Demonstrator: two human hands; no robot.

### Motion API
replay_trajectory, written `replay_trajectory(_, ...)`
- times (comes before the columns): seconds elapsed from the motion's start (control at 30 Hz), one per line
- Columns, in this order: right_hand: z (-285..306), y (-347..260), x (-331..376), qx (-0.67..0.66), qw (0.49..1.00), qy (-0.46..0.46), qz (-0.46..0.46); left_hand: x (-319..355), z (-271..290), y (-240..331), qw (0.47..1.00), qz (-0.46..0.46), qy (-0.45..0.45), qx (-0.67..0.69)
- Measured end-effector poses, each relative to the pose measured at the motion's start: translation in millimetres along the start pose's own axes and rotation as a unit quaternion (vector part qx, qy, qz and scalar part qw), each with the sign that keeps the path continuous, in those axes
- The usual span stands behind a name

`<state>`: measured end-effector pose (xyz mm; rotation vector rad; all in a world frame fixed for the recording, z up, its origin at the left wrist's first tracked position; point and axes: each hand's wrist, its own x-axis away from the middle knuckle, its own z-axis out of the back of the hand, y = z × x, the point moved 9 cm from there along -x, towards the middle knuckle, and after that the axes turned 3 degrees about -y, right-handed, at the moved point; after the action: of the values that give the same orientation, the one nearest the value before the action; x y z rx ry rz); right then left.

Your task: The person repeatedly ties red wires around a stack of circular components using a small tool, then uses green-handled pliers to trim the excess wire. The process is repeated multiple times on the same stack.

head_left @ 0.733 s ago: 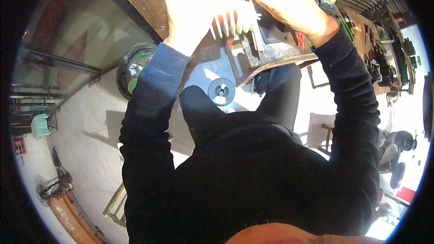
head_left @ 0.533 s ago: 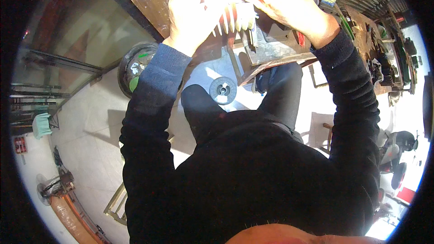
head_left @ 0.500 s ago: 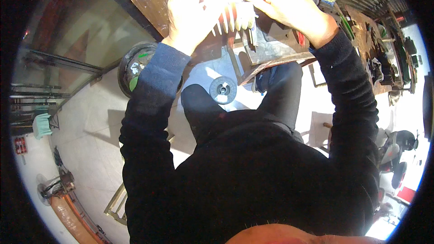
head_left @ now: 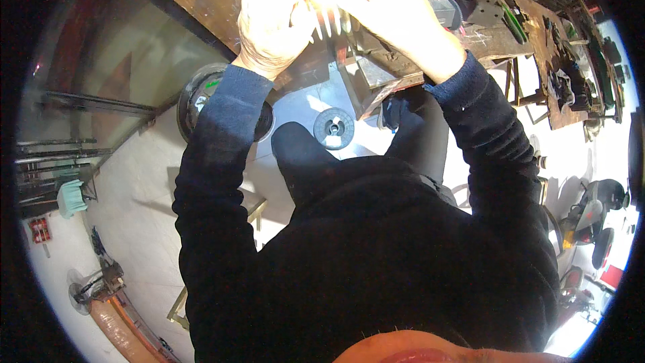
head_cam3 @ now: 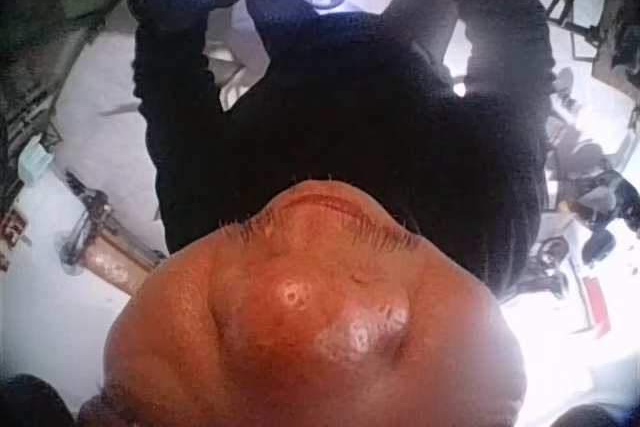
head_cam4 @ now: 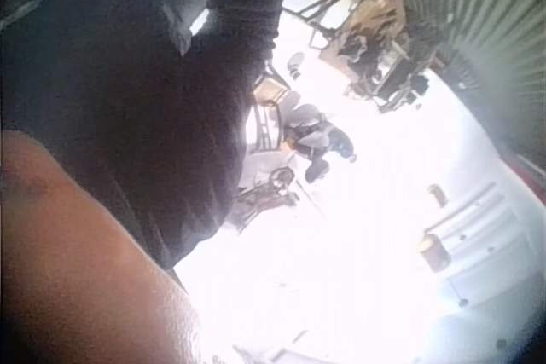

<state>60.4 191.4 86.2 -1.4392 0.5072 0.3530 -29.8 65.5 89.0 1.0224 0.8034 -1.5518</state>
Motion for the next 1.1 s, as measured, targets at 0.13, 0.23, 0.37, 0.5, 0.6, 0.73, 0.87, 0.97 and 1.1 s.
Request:
replay_trajectory(0.13,-8,-10,-3,-0.027,1.000,0.001,0.006,2,0,0,0.999,-0.038,0.007,-0.020)
replay_trajectory(0.23,4,-41,8,0.007,0.999,-0.017,0.034,0,2,4,0.997,-0.065,0.030,-0.035)
replay_trajectory(0.37,64,-95,55,0.437,0.896,0.065,0.047,0,14,16,0.998,-0.041,0.020,-0.052)
replay_trajectory(0.5,214,-125,150,0.559,0.739,0.346,-0.148,33,39,26,0.989,0.088,0.110,-0.038)
replay_trajectory(0.6,299,-133,185,0.746,0.608,0.264,-0.071,88,30,15,0.939,0.267,0.179,0.126)
replay_trajectory(0.73,442,-61,246,0.795,0.498,0.148,-0.313,128,-17,19,0.916,0.378,0.006,0.136)
replay_trajectory(0.87,513,-8,271,0.787,0.483,0.162,-0.347,141,-50,37,0.852,0.454,-0.073,0.252)
replay_trajectory(0.97,540,42,279,0.764,0.471,0.066,-0.435,134,-60,48,0.802,0.491,-0.108,0.321)
replay_trajectory(1.1,550,64,275,0.759,0.528,0.075,-0.373,121,-62,57,0.759,0.541,-0.109,0.345)
